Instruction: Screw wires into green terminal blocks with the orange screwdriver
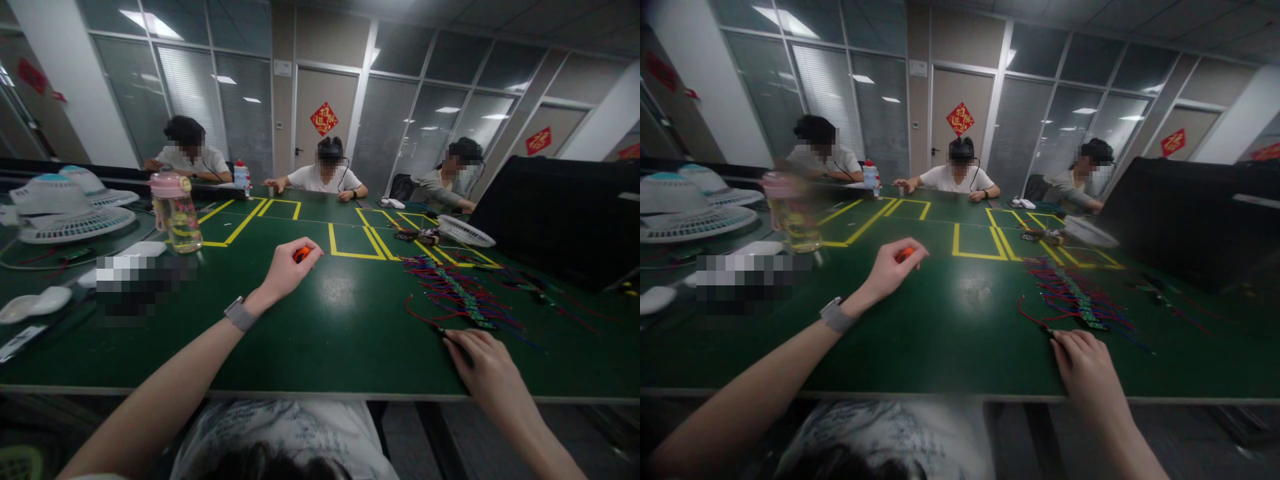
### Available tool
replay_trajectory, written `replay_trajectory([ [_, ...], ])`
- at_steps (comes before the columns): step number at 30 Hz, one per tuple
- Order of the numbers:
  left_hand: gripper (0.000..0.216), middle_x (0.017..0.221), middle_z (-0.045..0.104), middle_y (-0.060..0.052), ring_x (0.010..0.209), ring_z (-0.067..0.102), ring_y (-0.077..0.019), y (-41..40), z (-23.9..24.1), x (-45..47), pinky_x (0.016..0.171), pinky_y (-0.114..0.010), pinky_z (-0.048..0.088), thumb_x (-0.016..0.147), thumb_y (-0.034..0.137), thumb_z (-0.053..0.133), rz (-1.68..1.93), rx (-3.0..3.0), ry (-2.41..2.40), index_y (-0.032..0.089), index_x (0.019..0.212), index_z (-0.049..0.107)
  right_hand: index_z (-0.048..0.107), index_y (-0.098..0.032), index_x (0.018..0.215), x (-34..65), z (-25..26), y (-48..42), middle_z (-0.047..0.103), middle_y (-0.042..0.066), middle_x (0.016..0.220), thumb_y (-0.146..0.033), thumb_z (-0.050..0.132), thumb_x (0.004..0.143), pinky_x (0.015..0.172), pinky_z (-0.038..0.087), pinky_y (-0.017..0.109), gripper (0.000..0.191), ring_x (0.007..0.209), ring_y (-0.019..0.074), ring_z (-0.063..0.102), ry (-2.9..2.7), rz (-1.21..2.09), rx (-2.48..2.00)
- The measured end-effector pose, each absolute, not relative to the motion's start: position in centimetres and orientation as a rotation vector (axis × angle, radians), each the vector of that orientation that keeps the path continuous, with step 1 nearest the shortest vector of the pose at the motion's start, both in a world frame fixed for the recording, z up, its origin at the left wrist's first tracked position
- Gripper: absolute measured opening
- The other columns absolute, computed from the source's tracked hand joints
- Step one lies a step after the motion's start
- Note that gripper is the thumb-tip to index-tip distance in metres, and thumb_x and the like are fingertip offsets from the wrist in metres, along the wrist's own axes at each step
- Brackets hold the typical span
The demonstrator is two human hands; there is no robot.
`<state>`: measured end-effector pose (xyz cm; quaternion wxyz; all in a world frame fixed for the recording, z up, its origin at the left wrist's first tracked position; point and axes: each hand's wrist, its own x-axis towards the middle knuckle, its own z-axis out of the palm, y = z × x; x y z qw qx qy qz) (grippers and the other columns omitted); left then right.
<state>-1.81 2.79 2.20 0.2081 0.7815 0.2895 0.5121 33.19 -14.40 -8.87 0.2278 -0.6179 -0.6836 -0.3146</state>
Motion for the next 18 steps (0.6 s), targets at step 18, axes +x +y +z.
replay_trajectory([
  [18,0.02,0.061,0.061,0.002,0.058,0.054,-0.0118,2.7,2.3,-1.8,0.063,-0.025,0.042,0.086,0.029,0.057,1.414,2.181,0.811,0.017,0.073,0.067,0.074,-0.02,0.093,35.5,-9.4,-15.5,0.067,0.01,0.093,-0.032,0.039,0.094,0.065,0.053,0.03,0.037,0.077,0.0208,0.067,-1.814,-0.595,-1.72],
])
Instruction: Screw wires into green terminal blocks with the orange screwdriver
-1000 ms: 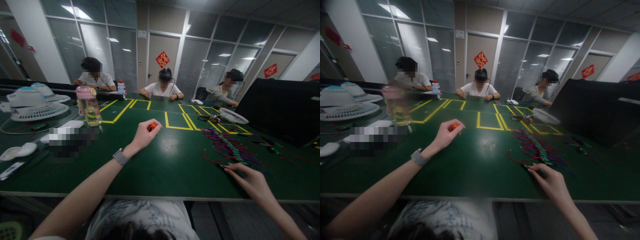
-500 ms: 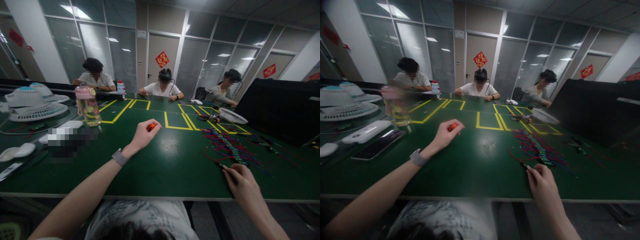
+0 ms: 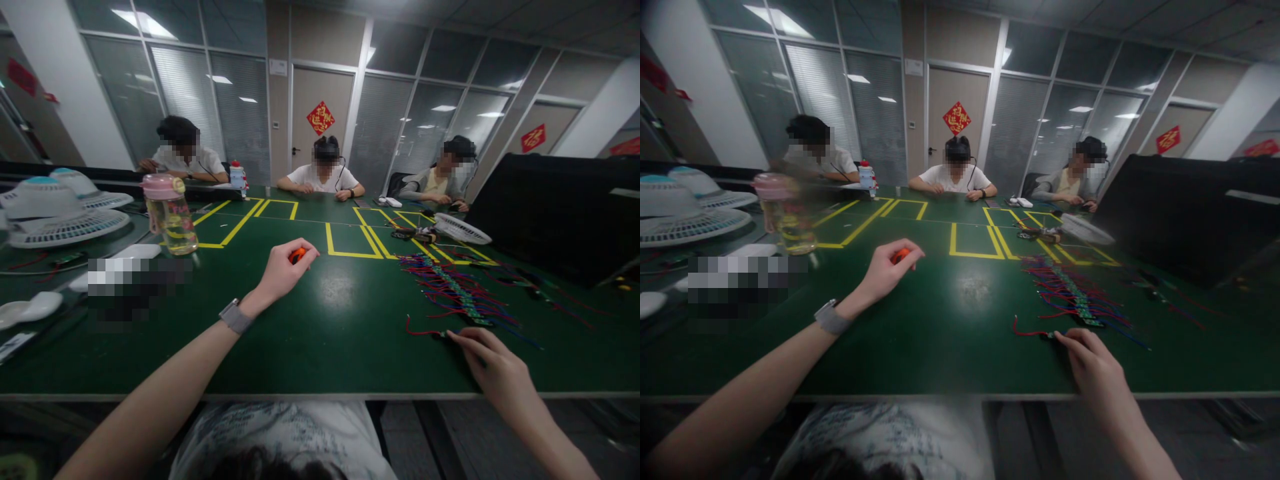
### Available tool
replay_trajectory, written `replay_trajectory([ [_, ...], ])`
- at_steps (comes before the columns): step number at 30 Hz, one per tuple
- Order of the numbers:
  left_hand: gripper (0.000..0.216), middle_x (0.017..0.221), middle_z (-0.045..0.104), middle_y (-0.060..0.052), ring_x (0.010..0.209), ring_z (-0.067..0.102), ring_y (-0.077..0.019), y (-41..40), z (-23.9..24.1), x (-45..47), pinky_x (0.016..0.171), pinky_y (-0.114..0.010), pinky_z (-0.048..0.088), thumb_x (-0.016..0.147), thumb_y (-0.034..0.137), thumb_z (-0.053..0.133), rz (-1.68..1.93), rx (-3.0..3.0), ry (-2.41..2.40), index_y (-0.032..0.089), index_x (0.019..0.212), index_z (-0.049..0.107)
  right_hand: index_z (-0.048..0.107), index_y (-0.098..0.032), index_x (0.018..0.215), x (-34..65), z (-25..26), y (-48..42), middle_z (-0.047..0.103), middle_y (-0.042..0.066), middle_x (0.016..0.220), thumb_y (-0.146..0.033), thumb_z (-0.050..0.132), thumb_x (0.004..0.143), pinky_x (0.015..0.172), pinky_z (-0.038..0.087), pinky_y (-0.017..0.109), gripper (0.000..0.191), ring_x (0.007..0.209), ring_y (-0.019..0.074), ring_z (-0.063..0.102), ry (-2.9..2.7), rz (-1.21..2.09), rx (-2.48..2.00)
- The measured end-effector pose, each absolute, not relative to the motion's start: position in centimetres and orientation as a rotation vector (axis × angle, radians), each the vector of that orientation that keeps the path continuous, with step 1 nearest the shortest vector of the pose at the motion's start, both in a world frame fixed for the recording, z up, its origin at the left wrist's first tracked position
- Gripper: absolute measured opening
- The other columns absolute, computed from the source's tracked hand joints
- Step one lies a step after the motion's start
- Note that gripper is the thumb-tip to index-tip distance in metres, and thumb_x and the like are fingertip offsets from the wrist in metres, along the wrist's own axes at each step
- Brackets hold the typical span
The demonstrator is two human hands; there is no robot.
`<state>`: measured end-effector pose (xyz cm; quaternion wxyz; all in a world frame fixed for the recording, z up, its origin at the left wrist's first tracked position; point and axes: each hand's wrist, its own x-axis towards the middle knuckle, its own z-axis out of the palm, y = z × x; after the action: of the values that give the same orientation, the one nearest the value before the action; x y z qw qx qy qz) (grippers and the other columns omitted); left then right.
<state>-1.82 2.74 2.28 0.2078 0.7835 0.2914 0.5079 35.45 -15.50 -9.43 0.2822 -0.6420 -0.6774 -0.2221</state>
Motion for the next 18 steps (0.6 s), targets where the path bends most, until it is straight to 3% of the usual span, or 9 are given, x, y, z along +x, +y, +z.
replay_trajectory([
  [10,0.02,0.06,0.062,0.001,0.058,0.054,-0.0123,2.9,2.2,-1.8,0.062,-0.025,0.042,0.085,0.03,0.057,1.411,2.194,0.847,0.017,0.073,0.067,0.073,-0.01,0.095,37.7,-9.6,-17.1,0.069,0.019,0.102,-0.035,0.035,0.088,0.068,0.057,0.042,0.045,0.081,0.0304,0.069,-1.752,-0.805,-2.025],
  [18,0.02,0.06,0.06,0.002,0.057,0.053,-0.0119,2.8,2.1,-1.8,0.061,-0.025,0.041,0.085,0.03,0.058,1.391,2.19,0.823,0.017,0.073,0.067,0.065,-0.006,0.119,36.5,-10.4,-17.3,0.063,0.026,0.114,-0.039,0.027,0.091,0.064,0.054,0.052,0.058,0.092,0.042,0.064,-1.609,-0.883,-2.326],
])
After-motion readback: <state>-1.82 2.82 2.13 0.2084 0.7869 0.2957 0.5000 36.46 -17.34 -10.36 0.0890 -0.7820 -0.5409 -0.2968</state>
